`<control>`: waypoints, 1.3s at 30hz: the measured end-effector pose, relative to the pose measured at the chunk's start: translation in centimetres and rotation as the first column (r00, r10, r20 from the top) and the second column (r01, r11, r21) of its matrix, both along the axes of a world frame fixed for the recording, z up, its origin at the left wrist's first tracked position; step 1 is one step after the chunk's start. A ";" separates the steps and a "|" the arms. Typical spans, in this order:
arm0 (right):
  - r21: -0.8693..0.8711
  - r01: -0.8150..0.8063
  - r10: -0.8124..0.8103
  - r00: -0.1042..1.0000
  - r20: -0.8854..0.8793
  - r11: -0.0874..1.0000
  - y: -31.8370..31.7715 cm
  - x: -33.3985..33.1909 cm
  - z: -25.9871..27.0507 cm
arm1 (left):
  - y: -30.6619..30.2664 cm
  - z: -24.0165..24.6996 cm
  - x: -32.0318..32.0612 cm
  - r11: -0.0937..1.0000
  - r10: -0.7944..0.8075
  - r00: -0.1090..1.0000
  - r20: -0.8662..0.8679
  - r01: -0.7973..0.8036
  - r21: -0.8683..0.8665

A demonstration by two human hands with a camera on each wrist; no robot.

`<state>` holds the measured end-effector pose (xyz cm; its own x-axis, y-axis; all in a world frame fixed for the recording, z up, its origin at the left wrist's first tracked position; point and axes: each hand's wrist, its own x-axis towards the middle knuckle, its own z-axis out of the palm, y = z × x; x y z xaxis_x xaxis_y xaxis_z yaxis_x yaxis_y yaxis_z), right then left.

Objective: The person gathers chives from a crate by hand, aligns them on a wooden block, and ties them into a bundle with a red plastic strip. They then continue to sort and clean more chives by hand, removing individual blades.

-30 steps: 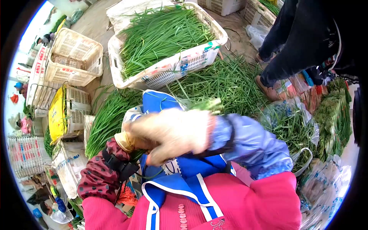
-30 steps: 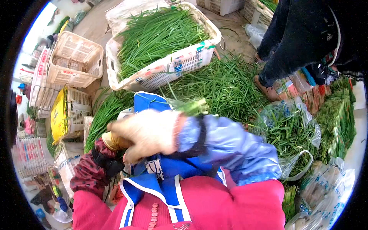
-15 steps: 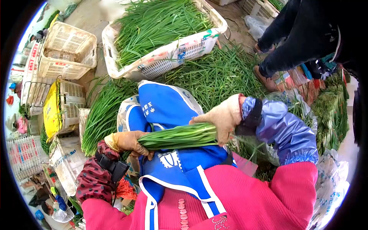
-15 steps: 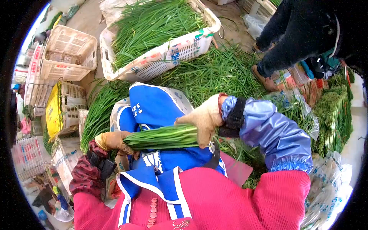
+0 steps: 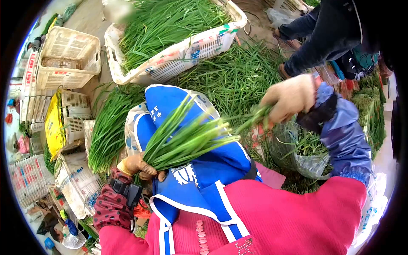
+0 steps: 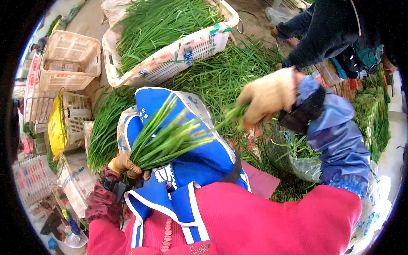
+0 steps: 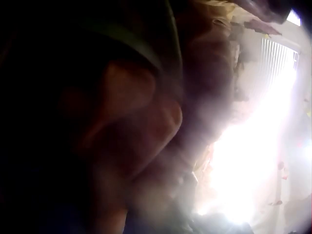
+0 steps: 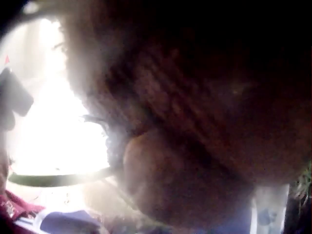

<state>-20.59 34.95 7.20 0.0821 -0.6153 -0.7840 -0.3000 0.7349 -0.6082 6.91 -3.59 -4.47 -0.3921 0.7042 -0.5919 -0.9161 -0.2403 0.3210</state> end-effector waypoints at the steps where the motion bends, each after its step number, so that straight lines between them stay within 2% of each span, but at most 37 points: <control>1: 0.102 0.154 -0.153 0.988 -0.011 0.983 1.0 -1.1 0.7 | -0.5 -0.1 0.8 1.000 0.014 0.999 0.034 -0.014 -0.014; 2: 0.195 0.297 -0.295 0.955 -0.038 0.935 2.1 -2.7 1.2 | -0.8 -0.1 1.4 0.999 0.034 0.997 0.065 -0.032 -0.034; 3: -0.030 0.544 -0.545 0.836 -0.066 0.839 7.8 -6.3 -1.8 | -0.9 -0.1 1.8 0.997 0.071 0.995 0.069 -0.069 -0.042; 4: -0.185 0.653 -0.662 0.749 0.021 0.734 7.9 -6.7 -1.4 | -1.1 -0.2 2.1 0.993 0.107 0.992 0.073 -0.104 -0.052; 5: -0.327 0.725 -0.730 0.670 0.134 0.606 8.0 -7.1 -1.1 | -1.2 -0.3 2.5 0.989 0.141 0.987 0.078 -0.136 -0.062; 6: -0.397 0.728 -0.679 0.676 0.285 0.559 8.0 -7.7 -0.3 | -1.3 -0.3 2.6 0.986 0.157 0.986 0.062 -0.152 -0.068; 7: -0.295 0.831 -0.811 0.540 0.224 0.472 7.7 -7.7 -0.4 | -1.3 -0.4 2.7 0.983 0.170 0.985 0.043 -0.167 -0.073; 8: -0.404 0.747 -0.844 0.513 -0.154 0.528 6.3 -6.9 -1.3 | -1.2 -0.3 2.7 0.981 0.183 0.983 0.024 -0.181 -0.077; 9: -0.325 0.514 -0.588 0.514 -0.624 0.794 5.5 -6.5 -2.3 | -1.0 -0.1 2.7 0.978 0.185 0.983 -0.006 -0.185 -0.100; 10: -0.086 0.296 -0.185 0.326 -0.927 0.951 4.5 -6.3 -3.1 | -0.9 -0.1 2.7 0.977 0.182 0.983 -0.011 -0.182 -0.108; 11: 0.090 0.241 -0.002 0.358 -0.934 0.966 2.6 -5.5 -3.3 | -0.9 -0.1 2.8 0.977 0.179 0.984 -0.014 -0.180 -0.117; 12: 0.014 0.173 -0.056 0.394 -0.917 0.985 1.3 -4.8 -4.3 | -0.9 -0.1 2.8 0.976 0.175 0.985 -0.014 -0.175 -0.127; 13: -0.230 0.243 -0.330 0.556 -0.763 0.942 0.4 -3.6 -4.9 | -0.8 0.0 3.0 0.975 0.188 0.982 -0.015 -0.188 -0.119; 14: -0.314 0.362 -0.478 0.711 -0.517 0.878 -1.3 -2.4 -4.6 | -0.5 0.2 3.1 0.972 0.203 0.979 -0.011 -0.203 -0.121; 15: -0.391 0.544 -0.630 0.765 -0.132 0.743 -2.1 -1.3 -5.9 | -0.2 0.5 3.0 0.969 0.216 0.976 -0.008 -0.215 -0.124; 16: -0.449 0.522 -0.583 0.812 0.002 0.725 -3.2 -0.6 -6.8 | 0.0 0.7 2.9 0.966 0.227 0.974 -0.008 -0.226 -0.126; 17: -0.389 0.572 -0.546 0.817 0.187 0.722 -4.3 -0.1 -7.3 | 0.1 0.6 3.1 0.961 0.241 0.970 -0.017 -0.241 -0.133; 18: -0.511 0.528 -0.496 0.842 0.213 0.678 -5.2 0.4 -8.3 | -0.1 0.3 3.1 0.967 0.220 0.975 -0.036 -0.223 -0.121; 20: -0.536 0.479 -0.498 0.859 0.123 0.695 -7.6 1.4 -8.3 | -0.1 -0.1 3.2 0.979 0.177 0.982 -0.068 -0.183 -0.093; 22: -0.316 0.579 -0.508 0.814 0.283 0.752 -9.5 2.6 -7.8 | 0.2 0.0 2.8 0.982 0.142 0.985 -0.097 -0.152 -0.115; 23: -0.462 0.449 -0.420 0.891 0.172 0.765 -10.3 3.1 -8.3 | 0.3 0.0 2.7 0.983 0.123 0.988 -0.098 -0.135 -0.123; 24: -0.371 0.496 -0.460 0.868 0.187 0.785 -10.5 3.8 -8.3 | 0.5 0.1 2.6 0.984 0.105 0.990 -0.098 -0.117 -0.131; 26: -0.508 0.296 -0.438 0.880 -0.185 0.809 -10.7 4.5 -8.3 | 1.3 1.2 2.2 0.978 0.123 0.990 -0.072 -0.133 -0.162; 29: -0.450 0.060 -0.356 0.707 -0.611 0.891 -10.3 5.7 -8.2 | 1.8 1.6 2.1 0.968 0.122 0.989 -0.081 -0.136 -0.210; 31: -0.395 0.018 -0.318 0.629 -0.710 0.918 -9.5 5.3 -7.2 | 1.8 0.9 2.4 0.960 0.118 0.989 -0.086 -0.136 -0.246; 33: -0.389 -0.002 -0.334 0.510 -0.793 0.921 -7.8 2.9 -8.9 | 0.9 -0.4 2.8 0.982 0.115 0.992 -0.043 -0.120 -0.145; 34: -0.409 0.142 -0.428 0.435 -0.792 0.901 -6.4 1.3 -9.5 | 0.7 -0.8 3.0 0.988 0.114 0.993 -0.027 -0.116 -0.098; 35: -0.513 0.273 -0.580 0.342 -0.739 0.814 -4.7 -0.2 -10.5 | 0.8 -0.6 3.1 0.986 0.117 0.987 -0.112 -0.129 -0.104; 36: -0.723 0.218 -0.755 0.222 -0.617 0.655 -2.7 -1.7 -13.5 | 0.9 -0.4 3.1 0.984 0.144 0.982 -0.118 -0.155 -0.091; 37: -0.623 0.512 -0.806 0.351 -0.476 0.591 -2.1 -2.0 -12.4 | 1.1 -0.1 3.1 0.980 0.174 0.977 -0.123 -0.185 -0.077; 38: -0.423 0.747 -0.857 0.419 -0.300 0.513 -1.9 -1.8 -11.2 | 1.2 0.1 3.1 0.975 0.203 0.971 -0.128 -0.212 -0.064; 39: -0.421 0.730 -0.842 0.486 -0.234 0.539 -1.9 -1.0 -11.2 | 1.0 -0.3 3.2 0.975 0.214 0.972 -0.094 -0.219 -0.047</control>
